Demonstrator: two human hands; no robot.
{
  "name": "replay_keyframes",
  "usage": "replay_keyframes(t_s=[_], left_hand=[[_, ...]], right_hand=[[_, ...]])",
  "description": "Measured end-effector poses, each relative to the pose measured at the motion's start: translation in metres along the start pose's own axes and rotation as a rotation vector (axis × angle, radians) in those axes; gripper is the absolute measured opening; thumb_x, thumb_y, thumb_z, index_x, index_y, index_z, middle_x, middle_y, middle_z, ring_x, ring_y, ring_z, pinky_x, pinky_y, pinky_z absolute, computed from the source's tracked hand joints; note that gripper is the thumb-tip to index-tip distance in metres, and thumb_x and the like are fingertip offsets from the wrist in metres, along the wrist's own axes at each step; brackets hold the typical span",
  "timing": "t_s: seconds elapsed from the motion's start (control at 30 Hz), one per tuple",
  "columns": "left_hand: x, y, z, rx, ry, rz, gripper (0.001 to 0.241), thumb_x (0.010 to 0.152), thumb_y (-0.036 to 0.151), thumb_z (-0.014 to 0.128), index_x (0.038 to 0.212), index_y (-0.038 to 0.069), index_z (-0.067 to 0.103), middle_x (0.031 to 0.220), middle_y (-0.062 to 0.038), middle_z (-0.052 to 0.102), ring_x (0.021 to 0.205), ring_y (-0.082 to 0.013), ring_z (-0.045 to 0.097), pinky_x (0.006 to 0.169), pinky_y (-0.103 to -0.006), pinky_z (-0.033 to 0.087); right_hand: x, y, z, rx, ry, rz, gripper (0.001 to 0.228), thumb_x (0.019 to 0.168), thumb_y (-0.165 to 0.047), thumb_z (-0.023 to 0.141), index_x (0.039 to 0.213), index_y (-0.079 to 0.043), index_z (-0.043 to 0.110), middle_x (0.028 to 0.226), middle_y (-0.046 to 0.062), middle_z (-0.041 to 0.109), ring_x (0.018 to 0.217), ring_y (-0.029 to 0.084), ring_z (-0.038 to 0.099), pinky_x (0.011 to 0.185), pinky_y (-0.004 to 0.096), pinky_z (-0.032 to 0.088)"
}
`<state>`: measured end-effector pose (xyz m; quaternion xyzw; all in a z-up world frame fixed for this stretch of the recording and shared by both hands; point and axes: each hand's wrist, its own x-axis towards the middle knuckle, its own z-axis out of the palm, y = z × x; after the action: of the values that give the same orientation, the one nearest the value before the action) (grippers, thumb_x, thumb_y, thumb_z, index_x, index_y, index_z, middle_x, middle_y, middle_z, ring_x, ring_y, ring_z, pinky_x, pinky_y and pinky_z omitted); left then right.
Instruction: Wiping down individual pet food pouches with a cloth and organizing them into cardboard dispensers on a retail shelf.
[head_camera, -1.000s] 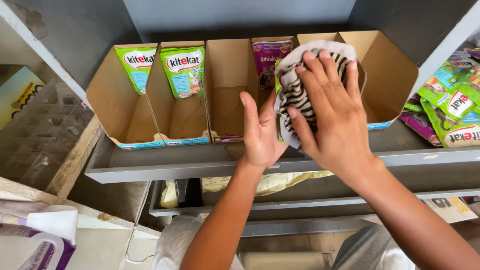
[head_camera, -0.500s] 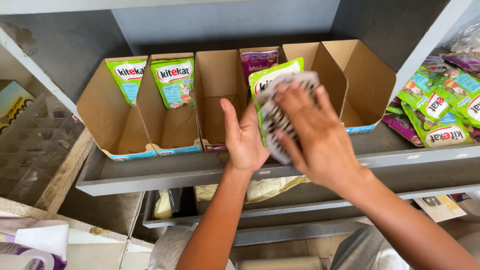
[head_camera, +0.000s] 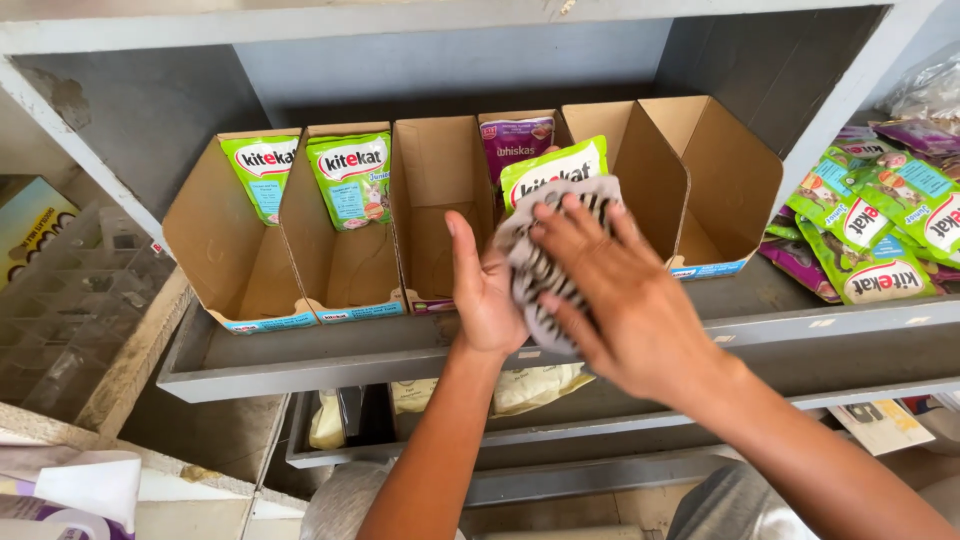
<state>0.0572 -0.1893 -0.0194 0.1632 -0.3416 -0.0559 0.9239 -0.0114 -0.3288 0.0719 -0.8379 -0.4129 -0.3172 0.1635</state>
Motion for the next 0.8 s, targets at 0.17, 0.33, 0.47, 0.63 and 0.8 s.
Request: replay_keyframes(t_s=[0.17, 0.33, 0.47, 0.63, 0.8], left_hand=[[0.001, -0.003, 0.018, 0.077, -0.065, -0.007, 0.087, 0.108, 0.07, 0.018, 0.156, 0.002, 0.045, 0.154, -0.012, 0.054, 0.138, -0.0221, 0.054, 0.117, -0.0382, 0.041], [0.004, -0.002, 0.016, 0.023, -0.123, -0.012, 0.084, 0.11, 0.071, 0.02, 0.151, 0.008, 0.057, 0.148, -0.009, 0.062, 0.129, -0.0216, 0.058, 0.108, -0.037, 0.043], [0.0, -0.001, 0.016, 0.106, 0.034, -0.031, 0.087, 0.103, 0.07, 0.022, 0.152, 0.002, 0.044, 0.151, -0.012, 0.052, 0.134, -0.0222, 0.053, 0.114, -0.0358, 0.04], [0.0, -0.007, 0.008, 0.056, -0.112, -0.063, 0.089, 0.109, 0.073, 0.016, 0.162, 0.006, 0.042, 0.159, -0.01, 0.052, 0.14, -0.0217, 0.052, 0.119, -0.0389, 0.041], [0.009, 0.006, 0.039, 0.174, -0.087, -0.063, 0.094, 0.101, 0.07, 0.023, 0.167, 0.004, 0.025, 0.164, -0.013, 0.041, 0.146, -0.0282, 0.047, 0.126, -0.0465, 0.04]], right_hand=[[0.001, 0.0, 0.0, -0.049, 0.111, 0.066, 0.056, 0.094, -0.007, 0.065, 0.142, 0.017, 0.047, 0.152, 0.033, 0.049, 0.145, 0.044, 0.047, 0.123, 0.054, 0.034], [0.001, 0.007, -0.002, -0.01, 0.071, 0.045, 0.06, 0.091, -0.008, 0.068, 0.143, 0.013, 0.048, 0.15, 0.027, 0.055, 0.142, 0.04, 0.052, 0.125, 0.056, 0.03], [0.004, -0.002, -0.002, 0.023, 0.099, 0.047, 0.055, 0.093, -0.006, 0.065, 0.141, 0.016, 0.049, 0.155, 0.03, 0.047, 0.149, 0.043, 0.041, 0.125, 0.052, 0.031], [0.008, 0.007, 0.0, -0.068, 0.085, 0.051, 0.06, 0.091, -0.009, 0.068, 0.145, 0.011, 0.05, 0.153, 0.031, 0.051, 0.144, 0.044, 0.049, 0.126, 0.057, 0.026], [0.006, -0.002, 0.0, -0.054, -0.006, -0.106, 0.058, 0.09, -0.018, 0.068, 0.14, 0.008, 0.056, 0.155, 0.019, 0.052, 0.151, 0.038, 0.038, 0.126, 0.054, 0.025]])
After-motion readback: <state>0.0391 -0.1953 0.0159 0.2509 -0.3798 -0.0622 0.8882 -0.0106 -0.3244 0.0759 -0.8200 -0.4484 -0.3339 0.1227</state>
